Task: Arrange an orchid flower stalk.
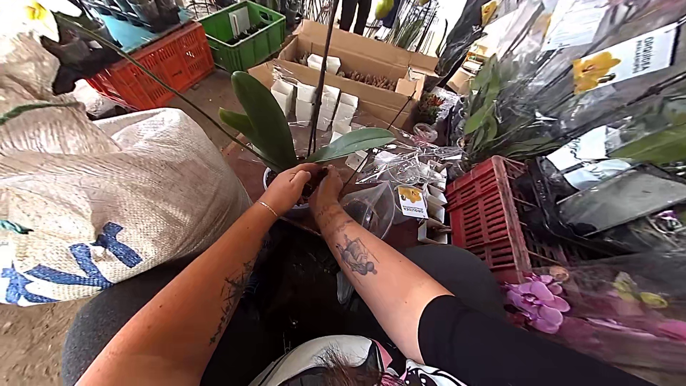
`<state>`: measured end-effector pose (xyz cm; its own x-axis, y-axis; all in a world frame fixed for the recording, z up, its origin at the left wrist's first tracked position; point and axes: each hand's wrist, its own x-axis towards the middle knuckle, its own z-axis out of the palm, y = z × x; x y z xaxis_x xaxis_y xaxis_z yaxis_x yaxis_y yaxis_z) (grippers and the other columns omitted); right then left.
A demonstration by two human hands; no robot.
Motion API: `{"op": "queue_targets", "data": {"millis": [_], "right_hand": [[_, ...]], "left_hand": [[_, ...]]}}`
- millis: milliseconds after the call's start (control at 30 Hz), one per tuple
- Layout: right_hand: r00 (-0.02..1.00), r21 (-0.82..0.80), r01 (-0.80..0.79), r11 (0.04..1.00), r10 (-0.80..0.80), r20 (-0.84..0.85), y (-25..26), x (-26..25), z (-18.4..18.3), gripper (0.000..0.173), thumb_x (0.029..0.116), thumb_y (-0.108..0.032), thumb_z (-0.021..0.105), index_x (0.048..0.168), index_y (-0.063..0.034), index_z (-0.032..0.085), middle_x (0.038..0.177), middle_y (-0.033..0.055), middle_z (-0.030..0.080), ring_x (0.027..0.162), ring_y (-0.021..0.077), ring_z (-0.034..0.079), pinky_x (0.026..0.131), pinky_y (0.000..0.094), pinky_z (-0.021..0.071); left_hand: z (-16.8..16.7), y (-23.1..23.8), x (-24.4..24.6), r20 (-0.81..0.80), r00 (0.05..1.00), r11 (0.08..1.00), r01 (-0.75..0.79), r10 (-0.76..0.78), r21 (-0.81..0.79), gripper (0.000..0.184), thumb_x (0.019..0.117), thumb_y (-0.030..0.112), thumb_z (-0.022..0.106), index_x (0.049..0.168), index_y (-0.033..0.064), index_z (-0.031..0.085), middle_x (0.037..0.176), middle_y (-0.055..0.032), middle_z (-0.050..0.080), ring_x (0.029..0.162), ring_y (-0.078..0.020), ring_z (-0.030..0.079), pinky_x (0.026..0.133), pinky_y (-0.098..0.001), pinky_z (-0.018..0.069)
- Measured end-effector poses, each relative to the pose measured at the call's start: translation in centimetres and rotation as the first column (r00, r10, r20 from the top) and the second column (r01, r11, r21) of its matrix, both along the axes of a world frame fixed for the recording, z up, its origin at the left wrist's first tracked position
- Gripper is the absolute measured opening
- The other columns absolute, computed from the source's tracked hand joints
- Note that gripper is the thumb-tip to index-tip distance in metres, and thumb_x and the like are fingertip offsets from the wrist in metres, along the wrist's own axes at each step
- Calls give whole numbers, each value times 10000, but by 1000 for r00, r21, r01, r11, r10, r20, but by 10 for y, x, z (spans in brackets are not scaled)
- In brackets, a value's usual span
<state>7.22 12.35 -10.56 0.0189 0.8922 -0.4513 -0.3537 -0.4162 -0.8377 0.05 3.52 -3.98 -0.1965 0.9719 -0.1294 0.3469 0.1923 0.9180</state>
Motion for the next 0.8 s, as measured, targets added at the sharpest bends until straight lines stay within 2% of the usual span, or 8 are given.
{"op": "queue_targets", "data": {"millis": [100,167,300,367,500,633,733,800], "right_hand": [[999,139,-18,990,24,-38,-4,0,-11,309,1113,-251,404,1067,-14,598,933,91,590,853,169,596,802,375,529],[1000,172,-24,985,27,-16,-6,0,-14,288,1109,-246,400,1101,-25,585,933,77,587,849,158,596,796,366,529],[993,299,-110,948,89,82,-17,-1,-15,396,1119,-272,347,1305,14,547,1189,158,611,1096,190,602,985,378,501],[988,355,-152,922,134,76,-24,1,-14,403,1120,-265,332,1330,14,532,1232,159,601,1146,183,592,1023,361,486],[979,353,-196,915,202,20,-30,5,-14,457,1112,-307,311,1381,-7,527,1284,151,601,1184,184,584,1033,371,485],[981,347,-192,918,192,36,-33,8,-10,469,1112,-271,290,1405,21,511,1379,182,552,1276,210,534,1103,366,428],[980,381,-185,906,198,3,-33,6,-12,450,1104,-284,278,1364,-3,516,1317,153,564,1231,192,549,1078,361,444],[978,401,-187,897,207,-6,-34,7,-14,443,1100,-278,293,1387,-8,495,1327,153,554,1242,189,542,1088,357,438]], "left_hand": [[-1,2,-4,19,1000,1000,14,-14,-4,508,1076,248,236,1418,166,603,1403,-25,617,746,-113,619,656,-347,505],[-4,2,-4,35,999,1000,16,-16,-4,509,1076,247,232,1418,173,600,1413,-19,611,750,-108,626,658,-341,514],[-8,5,-6,46,999,1000,11,-12,7,510,1067,248,235,1402,178,613,1383,-10,629,701,-91,597,630,-322,495],[-8,4,-5,43,999,1000,15,-15,9,509,1069,247,232,1395,184,618,1369,-12,631,712,-93,597,636,-318,494],[-6,3,-4,55,999,1000,0,0,7,498,1064,246,248,1383,192,628,1293,-23,658,699,-95,590,632,-318,493],[-5,3,-4,65,998,1000,-10,9,12,491,1067,238,254,1366,183,639,1224,-36,677,665,-92,576,610,-303,488],[-7,2,-2,70,997,999,-25,23,38,484,1053,215,272,1348,156,652,1204,-44,683,657,-91,573,604,-302,487],[-8,2,-3,70,997,999,-23,21,37,484,1052,206,271,1347,151,651,1256,-34,672,670,-85,573,611,-298,484]]}}
